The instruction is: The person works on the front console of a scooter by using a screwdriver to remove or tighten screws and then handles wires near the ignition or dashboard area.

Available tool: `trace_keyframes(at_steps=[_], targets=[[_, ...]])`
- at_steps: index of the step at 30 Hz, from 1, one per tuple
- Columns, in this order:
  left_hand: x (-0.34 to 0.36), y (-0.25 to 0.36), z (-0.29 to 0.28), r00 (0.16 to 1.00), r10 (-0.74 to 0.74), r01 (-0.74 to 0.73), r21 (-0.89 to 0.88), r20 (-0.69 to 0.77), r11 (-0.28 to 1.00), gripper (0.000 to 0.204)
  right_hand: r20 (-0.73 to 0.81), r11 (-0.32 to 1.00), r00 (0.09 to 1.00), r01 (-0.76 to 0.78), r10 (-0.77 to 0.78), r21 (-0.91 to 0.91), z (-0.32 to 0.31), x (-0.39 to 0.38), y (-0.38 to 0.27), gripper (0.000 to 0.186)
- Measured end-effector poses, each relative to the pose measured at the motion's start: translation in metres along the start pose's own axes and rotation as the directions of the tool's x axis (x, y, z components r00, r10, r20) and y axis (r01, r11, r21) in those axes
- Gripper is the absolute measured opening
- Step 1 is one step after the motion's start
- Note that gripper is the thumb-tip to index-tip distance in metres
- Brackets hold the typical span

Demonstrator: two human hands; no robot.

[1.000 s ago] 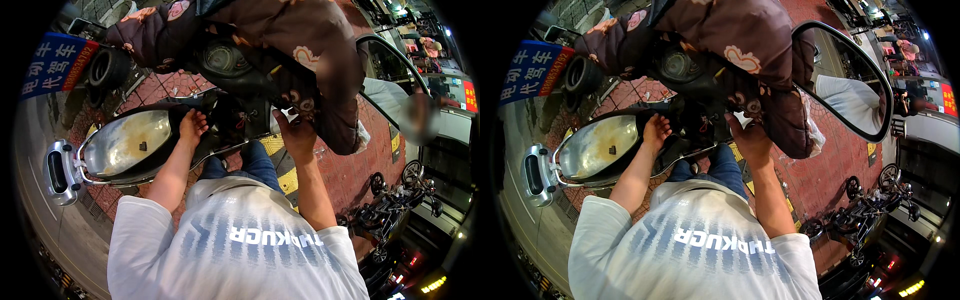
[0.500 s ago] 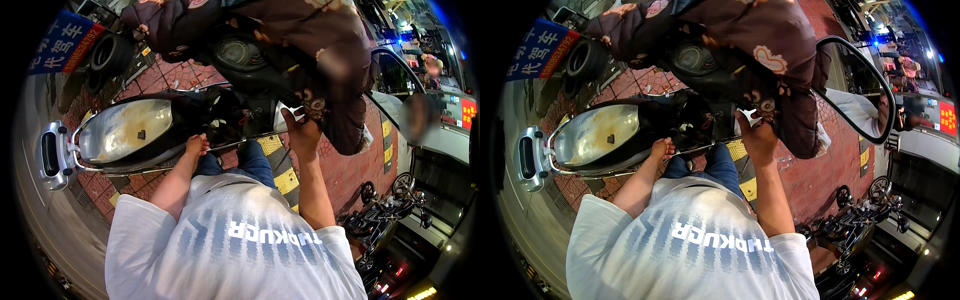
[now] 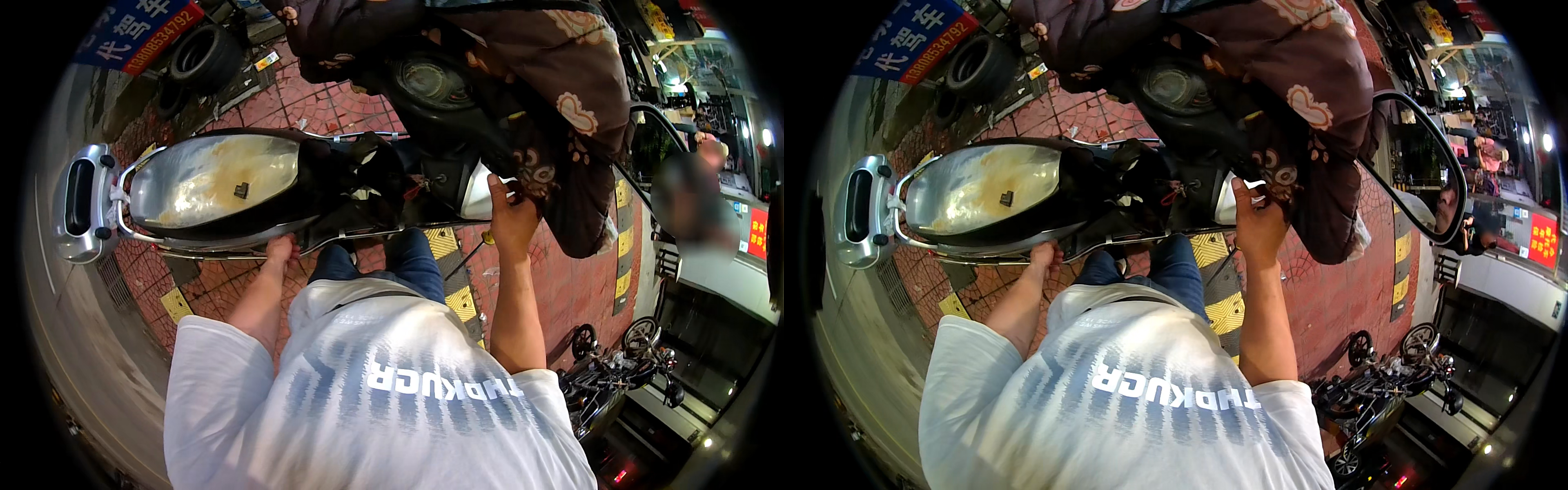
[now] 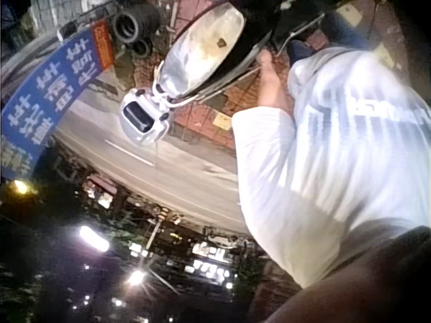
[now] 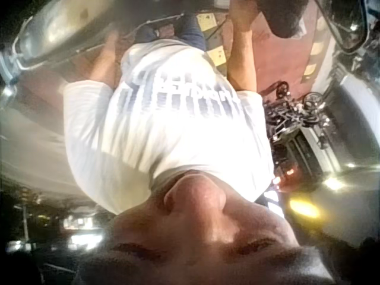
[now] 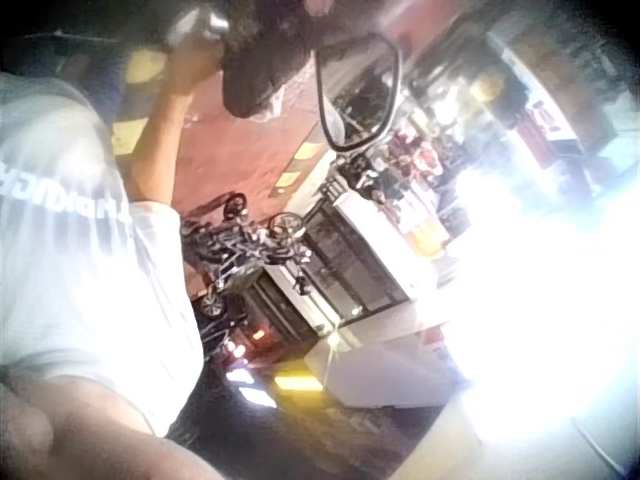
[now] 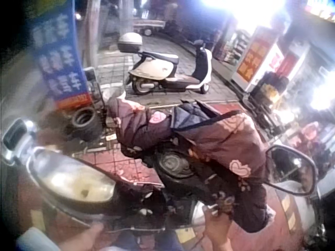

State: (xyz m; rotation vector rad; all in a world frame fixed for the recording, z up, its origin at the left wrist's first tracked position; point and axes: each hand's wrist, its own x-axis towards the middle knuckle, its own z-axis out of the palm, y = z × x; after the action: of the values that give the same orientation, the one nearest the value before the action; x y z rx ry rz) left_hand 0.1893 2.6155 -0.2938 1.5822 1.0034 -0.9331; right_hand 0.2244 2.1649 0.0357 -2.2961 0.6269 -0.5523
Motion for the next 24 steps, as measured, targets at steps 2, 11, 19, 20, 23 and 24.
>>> trace_keyframes(at_steps=[2, 11, 19, 20, 23, 24], targets=[[-0.003, 0.004, 0.007, 1.0, 0.006, -0.006, -0.036, -0.017, 0.999, 0.031, -0.004, 1.0, 1.0, -0.016, 0.016, -0.022, -0.001, 0.0, 0.003, 0.042], [-0.049, 0.075, 0.138, 0.627, 0.739, -0.753, 0.436, 0.248, 0.493, 0.036, 0.112, 0.997, 0.991, -0.074, 0.074, -0.007, -0.006, -0.002, 0.007, 0.044], [-0.17, 0.202, 0.247, 0.245, 0.896, -0.866, 0.5, 0.37, 0.031, 0.036, 0.131, 0.99, 0.983, -0.135, 0.128, 0.049, -0.013, -0.001, -0.002, 0.04], [-0.166, 0.206, 0.251, 0.275, 0.876, -0.845, 0.534, 0.396, 0.024, 0.037, 0.131, 0.99, 0.982, -0.139, 0.135, 0.018, -0.013, -0.001, -0.003, 0.04], [-0.158, 0.212, 0.258, 0.34, 0.821, -0.838, 0.544, 0.458, 0.044, 0.04, 0.14, 0.985, 0.975, -0.175, 0.175, -0.008, -0.015, -0.002, -0.008, 0.038], [-0.155, 0.213, 0.258, 0.358, 0.804, -0.843, 0.534, 0.475, 0.061, 0.041, 0.142, 0.985, 0.975, -0.175, 0.173, 0.003, -0.015, -0.002, -0.01, 0.037]])
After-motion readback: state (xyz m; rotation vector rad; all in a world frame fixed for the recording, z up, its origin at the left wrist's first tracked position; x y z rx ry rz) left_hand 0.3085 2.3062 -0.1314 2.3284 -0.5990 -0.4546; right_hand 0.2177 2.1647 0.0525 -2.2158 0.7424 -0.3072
